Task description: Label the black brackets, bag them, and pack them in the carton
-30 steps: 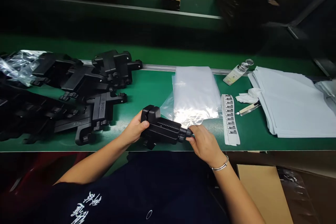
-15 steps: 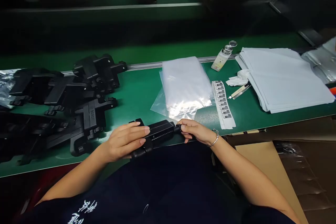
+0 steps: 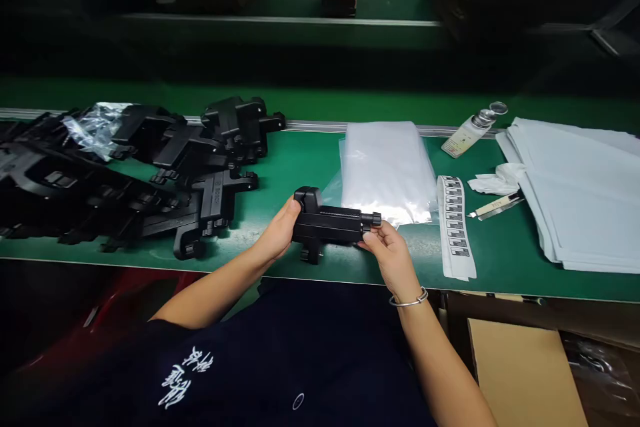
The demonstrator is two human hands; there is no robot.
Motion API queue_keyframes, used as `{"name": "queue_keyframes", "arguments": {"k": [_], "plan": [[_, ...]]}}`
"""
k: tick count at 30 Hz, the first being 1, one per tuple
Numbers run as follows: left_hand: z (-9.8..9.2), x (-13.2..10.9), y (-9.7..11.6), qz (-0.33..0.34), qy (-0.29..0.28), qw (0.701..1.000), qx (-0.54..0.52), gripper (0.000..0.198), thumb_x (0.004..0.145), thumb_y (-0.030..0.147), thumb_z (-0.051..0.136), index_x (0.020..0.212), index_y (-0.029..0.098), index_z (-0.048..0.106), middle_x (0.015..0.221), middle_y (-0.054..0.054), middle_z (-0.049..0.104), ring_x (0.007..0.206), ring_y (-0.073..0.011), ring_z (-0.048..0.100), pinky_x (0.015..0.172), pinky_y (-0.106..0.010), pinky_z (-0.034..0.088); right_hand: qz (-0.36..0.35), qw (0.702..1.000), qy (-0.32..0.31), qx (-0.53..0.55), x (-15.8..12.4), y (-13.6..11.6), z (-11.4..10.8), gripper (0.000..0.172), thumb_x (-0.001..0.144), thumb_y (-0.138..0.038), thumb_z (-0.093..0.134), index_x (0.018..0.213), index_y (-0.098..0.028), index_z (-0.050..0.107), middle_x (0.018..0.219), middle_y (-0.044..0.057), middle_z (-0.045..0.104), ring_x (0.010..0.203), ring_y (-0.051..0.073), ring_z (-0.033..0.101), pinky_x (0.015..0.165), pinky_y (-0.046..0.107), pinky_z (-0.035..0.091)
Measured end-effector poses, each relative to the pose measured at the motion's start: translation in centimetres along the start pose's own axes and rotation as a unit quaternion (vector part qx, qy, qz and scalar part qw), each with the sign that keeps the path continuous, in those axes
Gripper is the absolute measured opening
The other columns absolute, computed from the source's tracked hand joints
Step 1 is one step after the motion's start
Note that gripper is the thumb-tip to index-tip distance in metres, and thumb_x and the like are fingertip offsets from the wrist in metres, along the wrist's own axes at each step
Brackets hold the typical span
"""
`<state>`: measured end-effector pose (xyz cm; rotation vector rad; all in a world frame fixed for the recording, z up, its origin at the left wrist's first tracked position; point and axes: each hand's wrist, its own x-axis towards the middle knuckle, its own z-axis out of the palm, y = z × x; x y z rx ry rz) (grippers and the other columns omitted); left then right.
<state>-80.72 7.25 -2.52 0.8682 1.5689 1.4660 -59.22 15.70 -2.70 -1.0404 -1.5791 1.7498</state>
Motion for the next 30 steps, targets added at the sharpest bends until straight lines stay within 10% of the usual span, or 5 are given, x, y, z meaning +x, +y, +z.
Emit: {"name": "queue_keyframes", "arguments": {"k": [9, 12, 18, 24, 30], "plan": [[0.3, -0.5, 0.7, 0.066, 0.001, 0.998, -0.017, 0.068, 0.082, 0.074, 0.047, 0.120, 0.018, 0.057, 0.112, -0.007, 0.063, 0.106, -0.0231, 0.056, 0.097, -0.033, 0.042, -0.131, 0.947, 0.123, -0.265, 0.3, -0.8, 0.4, 0.051, 0.095, -0.056, 0.035, 0.063, -0.021, 0.053, 0.055, 0.000, 0.050, 0.052, 0.015, 0.047, 0.051, 0.028, 0.036], [0.6, 0.7, 0.5, -0.036, 0.077, 0.983, -0.165, 0.059, 0.082, 0.070, 0.053, 0.105, 0.016, 0.063, 0.101, -0.006, 0.068, 0.098, -0.0225, 0.062, 0.091, -0.034, 0.048, -0.181, 0.949, 0.041, -0.253, -0.1, -1.5, 1.5, 0.052, 0.100, -0.049, 0.028, 0.076, -0.019, 0.063, 0.060, 0.002, 0.055, 0.056, 0.015, 0.052, 0.053, 0.028, 0.041], [0.4, 3.0, 1.1, -0.201, 0.161, 0.895, -0.364, 0.046, 0.090, 0.056, 0.051, 0.097, 0.013, 0.064, 0.081, -0.005, 0.071, 0.077, -0.0192, 0.068, 0.079, -0.034, 0.055, -0.379, 0.847, -0.111, -0.357, -1.7, -1.2, 3.5, 0.032, 0.096, -0.035, 0.048, 0.120, -0.023, 0.066, 0.078, 0.005, 0.067, 0.069, 0.018, 0.060, 0.062, 0.031, 0.050], [0.6, 1.7, 1.8, -0.106, 0.057, 0.960, -0.252, 0.063, 0.079, 0.067, 0.059, 0.113, 0.014, 0.061, 0.115, -0.012, 0.068, 0.115, -0.0286, 0.060, 0.099, -0.040, 0.047, -0.150, 0.986, 0.060, -0.040, -0.5, -1.4, 2.6, 0.045, 0.087, -0.037, 0.064, 0.130, -0.032, 0.053, 0.115, 0.004, 0.065, 0.100, 0.019, 0.065, 0.082, 0.035, 0.058], [0.9, 0.5, 4.0, 0.067, -0.258, 0.962, -0.068, 0.088, 0.076, 0.051, 0.071, 0.147, 0.022, 0.029, 0.146, -0.014, 0.044, 0.133, -0.0297, 0.044, 0.110, -0.040, 0.034, 0.071, 0.948, 0.085, 0.300, 1.4, 0.3, 1.8, 0.029, 0.076, -0.046, 0.072, 0.093, -0.023, 0.067, 0.086, 0.000, 0.073, 0.079, 0.017, 0.070, 0.070, 0.031, 0.061]]}}
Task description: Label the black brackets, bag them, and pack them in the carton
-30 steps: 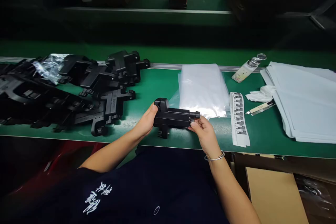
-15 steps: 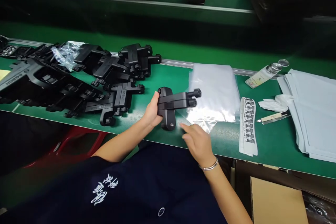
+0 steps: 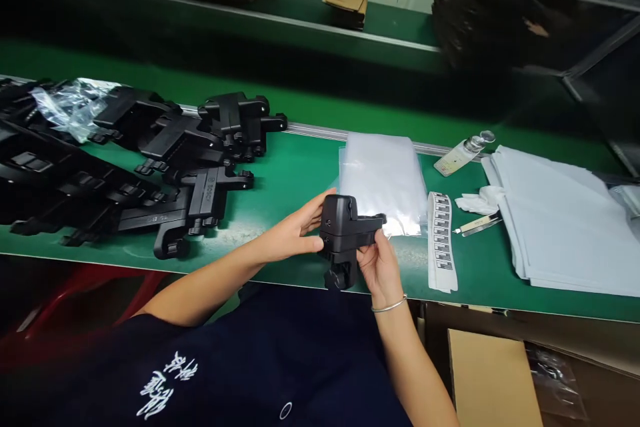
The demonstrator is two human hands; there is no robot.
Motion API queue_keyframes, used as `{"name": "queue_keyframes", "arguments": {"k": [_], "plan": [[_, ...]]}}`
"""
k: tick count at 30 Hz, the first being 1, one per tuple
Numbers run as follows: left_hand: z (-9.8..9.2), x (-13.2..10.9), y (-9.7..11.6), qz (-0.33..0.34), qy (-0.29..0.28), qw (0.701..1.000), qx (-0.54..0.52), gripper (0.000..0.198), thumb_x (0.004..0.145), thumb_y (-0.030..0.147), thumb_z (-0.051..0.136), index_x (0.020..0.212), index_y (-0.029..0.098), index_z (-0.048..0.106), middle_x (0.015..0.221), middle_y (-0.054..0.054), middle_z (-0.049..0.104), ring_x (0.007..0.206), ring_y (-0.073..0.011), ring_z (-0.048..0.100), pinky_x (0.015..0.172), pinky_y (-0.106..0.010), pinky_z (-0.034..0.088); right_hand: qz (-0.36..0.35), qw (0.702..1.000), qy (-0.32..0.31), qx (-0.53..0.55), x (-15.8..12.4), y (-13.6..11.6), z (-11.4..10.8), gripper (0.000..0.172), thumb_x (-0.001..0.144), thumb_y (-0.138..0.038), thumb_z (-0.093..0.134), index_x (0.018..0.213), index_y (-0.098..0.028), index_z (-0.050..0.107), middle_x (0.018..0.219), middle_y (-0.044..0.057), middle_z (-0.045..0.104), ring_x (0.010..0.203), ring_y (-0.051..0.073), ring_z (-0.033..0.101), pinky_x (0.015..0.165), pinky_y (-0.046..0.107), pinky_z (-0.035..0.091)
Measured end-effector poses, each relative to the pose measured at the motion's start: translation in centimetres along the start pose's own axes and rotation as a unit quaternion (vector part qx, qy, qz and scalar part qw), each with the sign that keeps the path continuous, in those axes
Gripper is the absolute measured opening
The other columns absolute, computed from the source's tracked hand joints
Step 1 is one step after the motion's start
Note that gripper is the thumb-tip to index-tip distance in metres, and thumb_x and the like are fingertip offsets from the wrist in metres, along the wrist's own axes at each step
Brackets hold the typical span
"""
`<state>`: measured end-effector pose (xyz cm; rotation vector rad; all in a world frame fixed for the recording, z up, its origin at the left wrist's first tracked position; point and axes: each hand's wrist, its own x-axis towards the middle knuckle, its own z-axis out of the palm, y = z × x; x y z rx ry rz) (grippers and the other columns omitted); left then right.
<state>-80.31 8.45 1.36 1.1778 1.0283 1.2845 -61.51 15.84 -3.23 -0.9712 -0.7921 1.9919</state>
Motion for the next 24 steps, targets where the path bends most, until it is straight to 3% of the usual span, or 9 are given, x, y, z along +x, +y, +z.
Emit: {"name": "queue_keyframes", "arguments": {"k": [2, 4, 8, 10, 12, 15, 18, 22, 24], "plan": [[-0.1, 0.4, 0.4, 0.010, -0.009, 0.998, 0.064, 0.081, 0.075, 0.043, 0.072, 0.143, 0.022, 0.034, 0.137, -0.013, 0.052, 0.122, -0.0270, 0.052, 0.105, -0.040, 0.038, 0.049, 0.998, -0.001, 0.029, -0.2, 0.7, -0.2, 0.031, 0.077, -0.049, 0.069, 0.094, -0.024, 0.069, 0.087, 0.000, 0.075, 0.088, 0.020, 0.071, 0.078, 0.035, 0.061], [-0.2, 0.9, 0.8, 0.004, 0.030, 0.992, 0.124, 0.057, 0.080, 0.040, 0.064, 0.131, 0.020, 0.046, 0.112, -0.008, 0.063, 0.101, -0.0214, 0.060, 0.094, -0.036, 0.044, 0.085, 0.996, 0.001, 0.035, -0.6, 1.4, -0.2, 0.032, 0.076, -0.050, 0.068, 0.095, -0.024, 0.070, 0.088, -0.001, 0.075, 0.094, 0.022, 0.070, 0.083, 0.038, 0.060], [-0.3, 1.8, 1.6, -0.033, 0.074, 0.980, 0.184, 0.029, 0.090, 0.041, 0.045, 0.106, 0.019, 0.058, 0.069, 0.004, 0.056, 0.070, -0.0141, 0.055, 0.075, -0.029, 0.045, 0.092, 0.995, 0.014, 0.035, -1.3, 2.2, 0.0, 0.030, 0.074, -0.048, 0.071, 0.092, -0.024, 0.069, 0.090, 0.000, 0.075, 0.103, 0.024, 0.068, 0.087, 0.040, 0.058], [-0.4, 1.6, 1.9, -0.030, 0.065, 0.978, 0.194, 0.032, 0.091, 0.042, 0.043, 0.109, 0.020, 0.058, 0.075, 0.001, 0.060, 0.073, -0.0155, 0.057, 0.076, -0.030, 0.046, 0.059, 0.998, 0.017, 0.015, -1.5, 2.1, 0.0, 0.032, 0.076, -0.050, 0.068, 0.093, -0.023, 0.068, 0.093, 0.002, 0.075, 0.104, 0.024, 0.067, 0.087, 0.040, 0.057], [-0.5, 0.8, 2.0, -0.020, 0.024, 0.980, 0.194, 0.046, 0.088, 0.043, 0.051, 0.129, 0.021, 0.050, 0.100, -0.005, 0.067, 0.091, -0.0211, 0.062, 0.085, -0.035, 0.047, -0.009, 0.999, 0.020, -0.025, -1.7, 1.9, -0.1, 0.034, 0.081, -0.052, 0.063, 0.100, -0.024, 0.066, 0.102, 0.003, 0.073, 0.104, 0.022, 0.066, 0.085, 0.039, 0.057], [-1.0, -1.0, 1.6, -0.023, -0.049, 0.977, 0.206, 0.093, 0.075, 0.040, 0.072, 0.151, 0.025, 0.020, 0.137, -0.013, 0.053, 0.121, -0.0313, 0.054, 0.101, -0.043, 0.042, -0.181, 0.977, 0.027, -0.106, -2.4, 1.5, -0.6, 0.043, 0.081, -0.051, 0.065, 0.116, -0.028, 0.058, 0.116, 0.004, 0.068, 0.105, 0.019, 0.064, 0.089, 0.037, 0.053], [-1.6, -2.5, 0.8, -0.033, -0.027, 0.980, 0.195, 0.096, 0.070, 0.038, 0.077, 0.150, 0.027, 0.024, 0.149, -0.014, 0.041, 0.131, -0.0344, 0.045, 0.110, -0.047, 0.034, -0.298, 0.937, 0.005, -0.181, -3.1, 0.7, -1.4, 0.057, 0.074, -0.047, 0.075, 0.124, -0.028, 0.054, 0.117, 0.005, 0.065, 0.108, 0.019, 0.062, 0.095, 0.036, 0.049], [-1.9, -3.0, -0.2, -0.063, 0.011, 0.998, -0.021, 0.100, 0.065, 0.044, 0.083, 0.147, 0.029, 0.027, 0.129, -0.011, 0.057, 0.115, -0.0286, 0.059, 0.099, -0.042, 0.047, -0.254, 0.936, -0.062, -0.235, -3.3, -1.3, -1.7, 0.062, 0.076, -0.058, 0.069, 0.126, -0.025, 0.055, 0.116, 0.008, 0.065, 0.102, 0.022, 0.064, 0.088, 0.038, 0.053], [-1.8, -3.0, -0.8, -0.109, 0.029, 0.980, -0.162, 0.097, 0.062, 0.053, 0.083, 0.142, 0.025, 0.035, 0.109, -0.008, 0.065, 0.095, -0.0219, 0.066, 0.082, -0.032, 0.055, -0.204, 0.941, -0.072, -0.259, -3.0, -2.2, -1.5, 0.049, 0.079, -0.056, 0.067, 0.114, -0.023, 0.061, 0.097, 0.006, 0.068, 0.083, 0.021, 0.067, 0.073, 0.036, 0.057]]}}
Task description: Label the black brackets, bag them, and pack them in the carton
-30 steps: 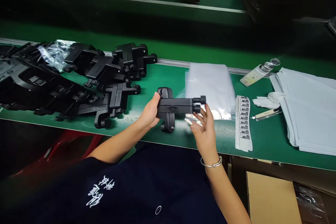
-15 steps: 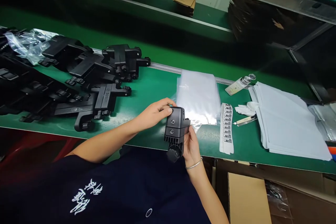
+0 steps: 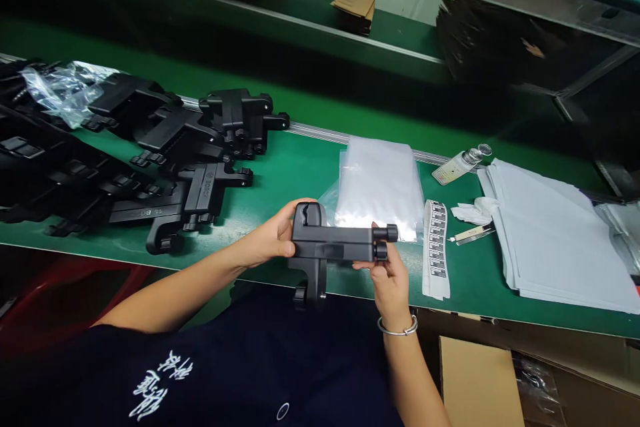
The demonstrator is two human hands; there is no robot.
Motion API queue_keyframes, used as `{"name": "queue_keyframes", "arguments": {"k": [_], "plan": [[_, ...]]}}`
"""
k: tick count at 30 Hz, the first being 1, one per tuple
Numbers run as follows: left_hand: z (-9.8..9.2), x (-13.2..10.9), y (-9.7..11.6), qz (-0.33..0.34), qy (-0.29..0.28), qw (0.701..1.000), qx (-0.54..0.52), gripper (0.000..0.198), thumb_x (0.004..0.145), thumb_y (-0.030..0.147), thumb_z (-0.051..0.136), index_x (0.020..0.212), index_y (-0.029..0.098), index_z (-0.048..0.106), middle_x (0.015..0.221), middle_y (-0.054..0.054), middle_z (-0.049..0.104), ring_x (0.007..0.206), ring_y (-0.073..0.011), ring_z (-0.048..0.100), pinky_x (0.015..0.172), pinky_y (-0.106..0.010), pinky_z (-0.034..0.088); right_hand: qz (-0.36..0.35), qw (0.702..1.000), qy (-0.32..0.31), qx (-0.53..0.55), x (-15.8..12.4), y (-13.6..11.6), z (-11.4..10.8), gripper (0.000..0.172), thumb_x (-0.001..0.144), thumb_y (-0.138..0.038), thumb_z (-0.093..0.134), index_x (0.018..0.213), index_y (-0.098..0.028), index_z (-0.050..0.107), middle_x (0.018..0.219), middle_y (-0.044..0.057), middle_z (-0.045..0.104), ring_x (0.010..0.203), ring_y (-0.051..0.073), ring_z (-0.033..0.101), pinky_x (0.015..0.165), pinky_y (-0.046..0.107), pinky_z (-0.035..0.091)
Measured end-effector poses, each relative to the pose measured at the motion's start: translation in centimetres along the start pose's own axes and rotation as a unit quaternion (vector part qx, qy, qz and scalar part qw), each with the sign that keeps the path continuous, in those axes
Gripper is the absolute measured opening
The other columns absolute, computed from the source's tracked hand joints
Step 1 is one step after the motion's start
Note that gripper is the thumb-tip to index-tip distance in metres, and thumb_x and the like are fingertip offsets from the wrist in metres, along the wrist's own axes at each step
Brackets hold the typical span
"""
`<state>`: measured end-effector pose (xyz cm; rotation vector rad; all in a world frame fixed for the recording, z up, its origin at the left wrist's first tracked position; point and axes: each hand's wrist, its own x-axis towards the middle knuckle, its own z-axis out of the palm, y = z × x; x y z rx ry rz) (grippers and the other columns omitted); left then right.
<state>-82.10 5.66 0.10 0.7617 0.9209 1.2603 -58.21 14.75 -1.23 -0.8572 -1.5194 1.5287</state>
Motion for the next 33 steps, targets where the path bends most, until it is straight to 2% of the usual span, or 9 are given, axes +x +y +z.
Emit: {"name": "queue_keyframes", "arguments": {"k": [3, 8, 13, 19, 22, 26, 28, 31, 33], "plan": [[-0.2, 0.2, -1.1, -0.098, 0.039, 0.984, -0.145, 0.069, 0.067, 0.059, 0.077, 0.118, 0.017, 0.056, 0.090, -0.005, 0.067, 0.073, -0.0132, 0.065, 0.063, -0.021, 0.054, 0.051, 0.998, 0.001, -0.026, 1.0, -0.5, 0.3, 0.025, 0.082, -0.042, 0.068, 0.092, -0.020, 0.062, 0.066, -0.002, 0.061, 0.057, 0.013, 0.060, 0.056, 0.027, 0.053], [-1.0, 0.5, -2.1, -0.163, 0.065, 0.958, -0.229, 0.038, 0.085, 0.047, 0.065, 0.105, 0.015, 0.064, 0.088, -0.005, 0.069, 0.070, -0.0112, 0.065, 0.061, -0.019, 0.053, 0.059, 0.997, 0.033, -0.047, 1.4, -0.7, 1.7, 0.028, 0.079, -0.044, 0.069, 0.084, -0.018, 0.059, 0.062, -0.003, 0.058, 0.054, 0.011, 0.058, 0.052, 0.024, 0.052], [-2.1, 2.3, -2.4, -0.237, 0.064, 0.949, -0.199, 0.051, 0.095, 0.054, 0.043, 0.115, 0.013, 0.065, 0.090, -0.008, 0.071, 0.071, -0.0148, 0.066, 0.065, -0.024, 0.051, -0.059, 0.977, 0.010, -0.205, 0.3, -2.3, 3.9, 0.036, 0.075, -0.043, 0.073, 0.100, -0.020, 0.061, 0.073, 0.000, 0.066, 0.061, 0.014, 0.063, 0.060, 0.028, 0.056], [-1.7, 3.8, -2.8, -0.201, 0.039, 0.956, -0.211, 0.052, 0.088, 0.056, 0.055, 0.120, 0.016, 0.063, 0.090, -0.009, 0.073, 0.078, -0.0197, 0.067, 0.077, -0.031, 0.051, -0.172, 0.924, -0.069, -0.335, -0.7, -3.5, 6.6, 0.043, 0.078, -0.048, 0.071, 0.111, -0.023, 0.061, 0.077, 0.004, 0.069, 0.068, 0.020, 0.067, 0.067, 0.033, 0.058], [-1.5, 3.5, -2.6, -0.187, 0.054, 0.970, -0.147, 0.061, 0.078, 0.064, 0.064, 0.113, 0.014, 0.065, 0.095, -0.011, 0.072, 0.082, -0.0215, 0.066, 0.077, -0.033, 0.051, -0.142, 0.934, -0.102, -0.311, -0.2, -3.4, 5.0, 0.050, 0.079, -0.052, 0.069, 0.117, -0.022, 0.060, 0.085, 0.007, 0.071, 0.074, 0.022, 0.068, 0.069, 0.035, 0.057], [-2.8, 3.0, -1.6, -0.100, 0.133, 0.983, 0.076, 0.074, 0.069, 0.067, 0.069, 0.120, 0.015, 0.058, 0.116, -0.012, 0.065, 0.097, -0.0230, 0.063, 0.087, -0.033, 0.048, -0.038, 0.939, -0.027, -0.341, 0.6, -3.0, -3.3, 0.046, 0.089, -0.050, 0.052, 0.125, -0.020, 0.054, 0.097, 0.009, 0.071, 0.079, 0.021, 0.069, 0.070, 0.033, 0.054], [-4.1, 3.3, -1.1, -0.056, 0.171, 0.958, 0.225, 0.075, 0.074, 0.070, 0.059, 0.124, 0.014, 0.054, 0.125, -0.013, 0.060, 0.110, -0.0264, 0.058, 0.096, -0.037, 0.044, 0.073, 0.861, 0.095, -0.494, 0.1, -2.5, -8.5, 0.038, 0.092, -0.046, 0.047, 0.115, -0.018, 0.060, 0.087, 0.011, 0.072, 0.076, 0.024, 0.068, 0.068, 0.035, 0.052], [-5.6, 4.0, -0.8, -0.031, 0.202, 0.889, 0.410, 0.073, 0.080, 0.069, 0.047, 0.126, 0.013, 0.051, 0.128, -0.015, 0.057, 0.119, -0.0311, 0.052, 0.106, -0.045, 0.037, 0.245, 0.680, 0.162, -0.672, -1.6, -1.2, -13.9, 0.044, 0.093, -0.048, 0.046, 0.114, -0.012, 0.059, 0.077, 0.018, 0.070, 0.073, 0.032, 0.068, 0.064, 0.040, 0.048], [-5.9, 4.2, -0.6, -0.040, 0.205, 0.844, 0.494, 0.069, 0.082, 0.065, 0.042, 0.127, 0.014, 0.049, 0.127, -0.016, 0.057, 0.119, -0.0328, 0.052, 0.106, -0.049, 0.036, 0.287, 0.641, 0.152, -0.695, -2.8, -0.1, -15.2, 0.051, 0.094, -0.051, 0.043, 0.120, -0.009, 0.054, 0.077, 0.020, 0.069, 0.074, 0.033, 0.068, 0.063, 0.039, 0.046]]}}
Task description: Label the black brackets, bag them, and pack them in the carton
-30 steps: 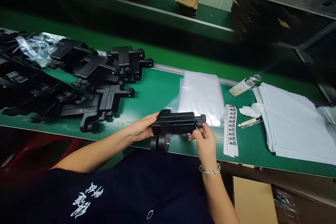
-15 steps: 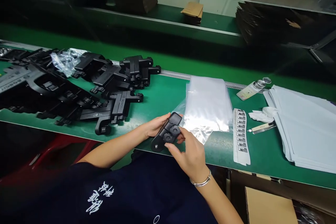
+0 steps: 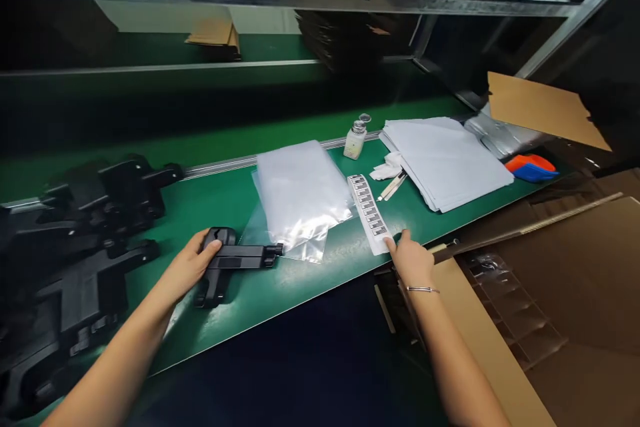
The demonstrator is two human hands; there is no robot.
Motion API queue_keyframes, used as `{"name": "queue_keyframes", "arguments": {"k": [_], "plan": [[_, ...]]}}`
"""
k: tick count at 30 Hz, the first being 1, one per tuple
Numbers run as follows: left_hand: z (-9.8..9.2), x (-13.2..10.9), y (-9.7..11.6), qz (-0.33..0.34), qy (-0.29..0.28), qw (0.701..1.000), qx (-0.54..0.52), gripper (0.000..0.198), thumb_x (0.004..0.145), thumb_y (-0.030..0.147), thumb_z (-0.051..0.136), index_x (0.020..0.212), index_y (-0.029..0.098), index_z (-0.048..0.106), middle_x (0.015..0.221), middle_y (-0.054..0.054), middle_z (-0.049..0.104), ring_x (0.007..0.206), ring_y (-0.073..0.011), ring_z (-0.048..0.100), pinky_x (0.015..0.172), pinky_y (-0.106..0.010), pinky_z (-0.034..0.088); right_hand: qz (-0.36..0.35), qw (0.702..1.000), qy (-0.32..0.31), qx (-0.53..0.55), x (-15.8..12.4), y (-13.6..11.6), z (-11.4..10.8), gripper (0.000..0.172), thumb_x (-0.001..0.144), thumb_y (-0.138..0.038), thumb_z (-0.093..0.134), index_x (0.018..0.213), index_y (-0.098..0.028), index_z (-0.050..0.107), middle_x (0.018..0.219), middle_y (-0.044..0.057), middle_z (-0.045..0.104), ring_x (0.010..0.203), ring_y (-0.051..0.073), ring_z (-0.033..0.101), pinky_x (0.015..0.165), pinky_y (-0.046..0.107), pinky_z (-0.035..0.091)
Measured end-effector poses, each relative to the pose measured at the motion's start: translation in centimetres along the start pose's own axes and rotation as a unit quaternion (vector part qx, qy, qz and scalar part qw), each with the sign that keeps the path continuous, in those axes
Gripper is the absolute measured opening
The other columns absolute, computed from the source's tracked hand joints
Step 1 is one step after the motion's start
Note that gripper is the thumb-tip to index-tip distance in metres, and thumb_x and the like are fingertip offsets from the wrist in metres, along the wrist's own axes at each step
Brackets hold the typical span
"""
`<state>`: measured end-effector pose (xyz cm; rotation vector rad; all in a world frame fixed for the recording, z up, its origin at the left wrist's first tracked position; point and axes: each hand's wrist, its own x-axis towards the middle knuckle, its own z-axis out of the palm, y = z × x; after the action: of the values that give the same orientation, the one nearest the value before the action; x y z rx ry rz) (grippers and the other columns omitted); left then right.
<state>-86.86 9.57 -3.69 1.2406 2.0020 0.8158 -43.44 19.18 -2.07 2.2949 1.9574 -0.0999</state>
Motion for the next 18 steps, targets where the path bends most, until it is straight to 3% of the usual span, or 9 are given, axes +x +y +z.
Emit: {"name": "queue_keyframes", "arguments": {"k": [4, 6, 8, 10, 14, 18], "plan": [[-0.1, -1.2, 2.3, 0.075, 0.104, 0.975, 0.183, 0.060, 0.084, 0.055, 0.045, 0.128, 0.014, 0.052, 0.133, -0.020, 0.052, 0.128, -0.0397, 0.043, 0.105, -0.057, 0.035, -0.018, 0.995, -0.021, 0.094, -1.3, 1.1, 2.1, 0.048, 0.093, -0.046, 0.046, 0.129, -0.015, 0.046, 0.082, 0.012, 0.070, 0.075, 0.028, 0.068, 0.060, 0.032, 0.042], [0.7, -2.3, 4.6, 0.149, 0.130, 0.962, 0.190, 0.053, 0.087, 0.050, 0.045, 0.126, 0.016, 0.054, 0.131, -0.018, 0.053, 0.127, -0.0366, 0.045, 0.105, -0.053, 0.037, -0.020, 0.986, -0.027, 0.161, -2.1, 1.6, 2.7, 0.041, 0.091, -0.043, 0.050, 0.123, -0.018, 0.050, 0.078, 0.006, 0.068, 0.073, 0.025, 0.066, 0.057, 0.029, 0.039], [2.6, -3.4, 7.3, 0.206, 0.068, 0.966, 0.142, 0.042, 0.091, 0.044, 0.044, 0.120, 0.019, 0.058, 0.121, -0.012, 0.062, 0.115, -0.0293, 0.057, 0.099, -0.043, 0.045, -0.016, 0.980, -0.028, 0.197, -2.7, 2.1, 3.2, 0.031, 0.089, -0.042, 0.051, 0.109, -0.019, 0.056, 0.074, 0.004, 0.065, 0.071, 0.023, 0.064, 0.056, 0.028, 0.037], [5.4, -4.2, 9.9, 0.242, -0.048, 0.965, 0.093, 0.034, 0.092, 0.041, 0.044, 0.112, 0.021, 0.063, 0.108, -0.008, 0.068, 0.102, -0.0239, 0.064, 0.091, -0.037, 0.049, -0.010, 0.978, -0.002, 0.208, -3.2, 2.3, 3.7, 0.027, 0.087, -0.043, 0.053, 0.098, -0.019, 0.057, 0.079, 0.005, 0.064, 0.073, 0.023, 0.062, 0.058, 0.029, 0.038], [11.9, -4.5, 14.0, 0.278, -0.245, 0.928, 0.032, 0.030, 0.093, 0.035, 0.043, 0.109, 0.022, 0.066, 0.104, -0.006, 0.071, 0.097, -0.0216, 0.066, 0.085, -0.033, 0.051, -0.009, 0.962, 0.062, 0.267, -3.6, 2.4, 4.6, 0.038, 0.083, -0.046, 0.054, 0.106, -0.016, 0.054, 0.096, 0.011, 0.064, 0.080, 0.024, 0.062, 0.061, 0.031, 0.042], [17.0, -3.5, 16.0, 0.273, -0.303, 0.913, -0.012, 0.028, 0.091, 0.031, 0.047, 0.105, 0.020, 0.068, 0.105, -0.007, 0.071, 0.096, -0.0225, 0.065, 0.086, -0.035, 0.050, -0.019, 0.923, 0.023, 0.384, -3.9, 2.8, 5.1, 0.034, 0.086, -0.041, 0.050, 0.109, -0.017, 0.055, 0.083, 0.005, 0.067, 0.069, 0.021, 0.061, 0.065, 0.033, 0.046]]}}
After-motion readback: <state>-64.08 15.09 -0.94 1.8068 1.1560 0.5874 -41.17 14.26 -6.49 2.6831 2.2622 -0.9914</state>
